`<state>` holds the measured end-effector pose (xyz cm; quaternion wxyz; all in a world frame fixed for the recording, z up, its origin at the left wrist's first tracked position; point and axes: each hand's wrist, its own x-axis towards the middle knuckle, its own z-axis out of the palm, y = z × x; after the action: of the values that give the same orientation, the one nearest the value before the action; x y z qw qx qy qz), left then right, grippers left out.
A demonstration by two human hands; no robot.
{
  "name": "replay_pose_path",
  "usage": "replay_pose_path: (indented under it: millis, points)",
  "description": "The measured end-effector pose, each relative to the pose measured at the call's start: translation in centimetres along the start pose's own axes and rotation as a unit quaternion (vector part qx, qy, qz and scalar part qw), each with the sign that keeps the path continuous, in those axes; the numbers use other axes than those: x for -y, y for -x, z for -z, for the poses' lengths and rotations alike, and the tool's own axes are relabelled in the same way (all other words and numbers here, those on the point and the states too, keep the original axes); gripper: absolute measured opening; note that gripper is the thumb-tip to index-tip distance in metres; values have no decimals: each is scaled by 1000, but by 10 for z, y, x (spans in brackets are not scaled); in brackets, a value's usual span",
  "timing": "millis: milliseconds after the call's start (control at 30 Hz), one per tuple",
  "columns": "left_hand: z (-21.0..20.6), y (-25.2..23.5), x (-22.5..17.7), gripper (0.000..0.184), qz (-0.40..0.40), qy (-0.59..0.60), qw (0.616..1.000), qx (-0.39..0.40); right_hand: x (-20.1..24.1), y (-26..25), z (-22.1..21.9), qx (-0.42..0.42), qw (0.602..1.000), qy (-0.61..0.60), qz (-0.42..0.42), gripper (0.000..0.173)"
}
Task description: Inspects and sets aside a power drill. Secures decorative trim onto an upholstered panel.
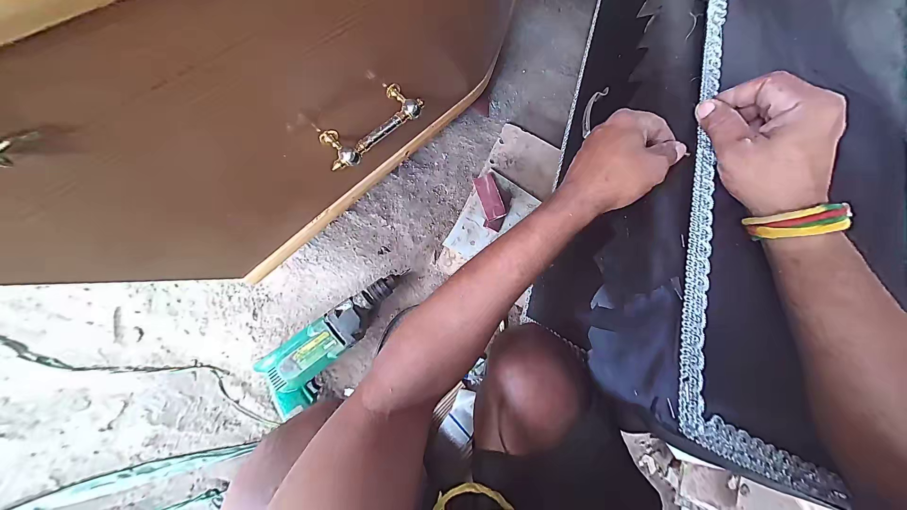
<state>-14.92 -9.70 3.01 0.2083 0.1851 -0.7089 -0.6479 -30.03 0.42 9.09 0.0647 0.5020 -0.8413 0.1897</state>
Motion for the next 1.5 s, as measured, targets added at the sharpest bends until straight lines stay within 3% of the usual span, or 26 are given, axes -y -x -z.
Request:
replay_pose_path:
  millis: [67,200,367,533,667,800,933,1000,1100,1267,1500]
  points:
    - [-1,1,-3,19,-67,-150,986,-15,1,0,0,1,1000,6,-3,32]
    - [-3,2,5,17,-224,-337,913,-59,1,0,-1,-1,1000,10,0,33]
    - [-13,0,27,15,-346,-374,841,-183,2,-1,-1,-1,1000,12,-10,31]
    - [-9,-1,31,19,-374,-380,824,-192,3,0,-1,-3,1000,7,-5,29]
    - [-3,-3,29,16,-344,-389,837,-171,2,0,-3,-11,1000,3,-4,29]
    - [0,-1,20,17,-253,-354,895,-99,2,1,-2,-6,1000,5,-1,29]
    - [7,-2,12,25,-138,-164,977,-22,1,0,-2,-4,1000,12,-6,30]
    - [7,-2,14,33,-91,-38,995,4,2,1,-1,0,1000,7,-6,30]
    - [5,1,15,29,-9,140,989,38,1,0,-1,3,1000,6,-5,31]
    - [7,3,9,53,144,257,950,99,1,0,-2,0,1000,12,-1,33]
    - [0,-2,10,29,166,340,921,91,3,1,-1,-1,1000,11,1,33]
